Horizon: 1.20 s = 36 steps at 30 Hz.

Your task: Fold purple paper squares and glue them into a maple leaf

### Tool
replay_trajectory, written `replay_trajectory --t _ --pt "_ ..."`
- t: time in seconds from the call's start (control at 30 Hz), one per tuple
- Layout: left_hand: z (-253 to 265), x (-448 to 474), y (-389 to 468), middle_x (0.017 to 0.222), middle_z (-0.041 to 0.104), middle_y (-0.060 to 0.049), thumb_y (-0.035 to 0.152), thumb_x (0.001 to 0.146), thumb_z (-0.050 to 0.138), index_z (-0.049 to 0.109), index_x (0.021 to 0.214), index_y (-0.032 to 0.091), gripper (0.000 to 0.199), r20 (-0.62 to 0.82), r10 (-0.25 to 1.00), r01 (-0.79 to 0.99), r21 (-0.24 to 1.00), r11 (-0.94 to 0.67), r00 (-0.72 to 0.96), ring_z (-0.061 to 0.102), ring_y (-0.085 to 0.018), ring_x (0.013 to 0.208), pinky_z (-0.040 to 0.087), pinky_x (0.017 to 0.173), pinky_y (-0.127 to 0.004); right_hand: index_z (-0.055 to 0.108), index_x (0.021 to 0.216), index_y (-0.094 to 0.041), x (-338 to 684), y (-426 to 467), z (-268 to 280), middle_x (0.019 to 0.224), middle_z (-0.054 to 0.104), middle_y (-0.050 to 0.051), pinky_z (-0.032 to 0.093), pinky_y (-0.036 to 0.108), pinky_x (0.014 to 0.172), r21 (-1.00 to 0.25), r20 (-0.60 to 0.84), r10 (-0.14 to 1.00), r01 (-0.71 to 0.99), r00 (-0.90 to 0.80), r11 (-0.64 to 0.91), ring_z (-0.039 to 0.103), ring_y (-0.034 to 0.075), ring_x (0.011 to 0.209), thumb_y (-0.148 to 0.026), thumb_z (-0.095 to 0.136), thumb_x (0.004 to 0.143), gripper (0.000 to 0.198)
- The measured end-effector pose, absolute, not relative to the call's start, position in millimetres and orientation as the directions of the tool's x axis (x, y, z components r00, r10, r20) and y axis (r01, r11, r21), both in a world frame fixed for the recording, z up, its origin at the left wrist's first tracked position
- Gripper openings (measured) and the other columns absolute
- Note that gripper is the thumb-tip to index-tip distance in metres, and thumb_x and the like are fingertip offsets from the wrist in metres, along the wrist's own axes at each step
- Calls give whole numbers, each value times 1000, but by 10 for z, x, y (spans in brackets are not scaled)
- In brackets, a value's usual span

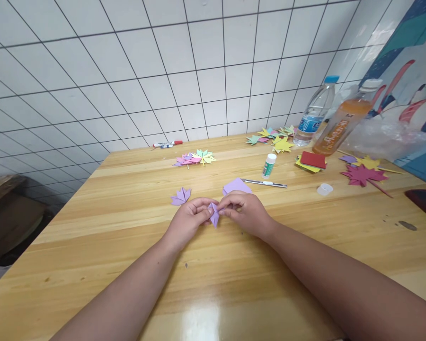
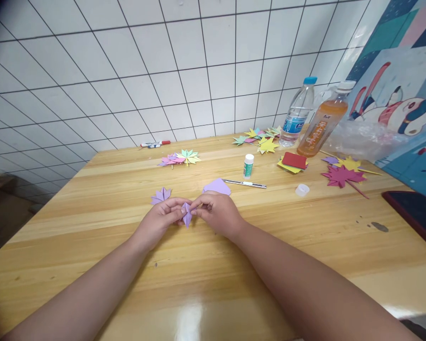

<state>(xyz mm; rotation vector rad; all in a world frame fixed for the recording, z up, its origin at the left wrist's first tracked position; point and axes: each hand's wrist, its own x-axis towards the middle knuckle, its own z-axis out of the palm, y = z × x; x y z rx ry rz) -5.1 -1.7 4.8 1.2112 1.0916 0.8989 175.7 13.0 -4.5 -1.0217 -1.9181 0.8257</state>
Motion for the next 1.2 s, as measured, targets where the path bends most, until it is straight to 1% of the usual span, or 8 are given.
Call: replay_trajectory --t 0.17,0.33,0.47,0.57,0.73,0.83,1.0,1.2 --pt "33 -41 -25 76 66 -3 32 67 72 60 98 16 36 -107 938 32 994 102 330 59 -14 69 44 67 -25 69 77 -21 1761 131 -42 77 65 1 43 22 62 -776 365 865 401 -344 487 57 11 68 -18 64 75 7" --pt "14 -19 -10 72 67 -1 30 62 74 60 94 16 37 -117 949 28 993 113 294 59 -14 66 43 66 -24 66 88 -23 1752 113 -51 78 65 -1 43 21 62 -797 357 874 381 -328 469 56 10 65 -20 66 74 14" --pt "17 -21 -5 71 67 -1 28 63 73 60 93 16 35 -123 953 23 992 121 275 58 -12 63 42 61 -22 66 79 -21 1756 102 -35 77 63 -1 42 21 60 -784 375 861 379 -343 492 55 9 64 -23 64 76 3" --pt "13 -26 -3 70 67 0 27 64 73 60 94 16 35 -115 953 11 993 117 280 58 -12 62 42 60 -21 65 89 -22 1761 96 -16 83 63 -1 43 22 61 -764 394 844 381 -364 521 55 9 63 -22 65 75 14" --pt "-4 -24 -4 70 67 0 28 64 73 60 93 16 34 -110 951 31 994 106 289 60 -13 64 44 64 -23 66 81 -22 1761 77 14 90 63 1 44 22 69 -714 461 789 358 -405 601 58 11 79 -23 63 78 4" --pt "-9 -26 -10 71 68 -1 29 63 74 60 94 16 36 -118 951 38 993 112 286 61 -14 65 45 65 -24 67 80 -23 1763 69 26 89 64 0 43 22 72 -678 488 771 379 -408 630 58 12 82 -22 62 79 5" --pt "-3 -31 -14 65 65 1 29 62 75 60 93 17 36 -125 951 51 992 115 282 59 -13 62 44 63 -23 67 83 -24 1773 77 31 86 64 0 43 23 73 -661 476 763 395 -436 638 57 12 82 -20 56 83 12" --pt "-6 -28 -7 65 65 2 29 64 74 58 95 17 38 -131 951 27 991 129 282 58 -12 61 43 63 -23 68 86 -25 1759 87 -8 93 63 1 43 22 67 -704 439 787 379 -434 601 58 10 76 -21 61 79 10"
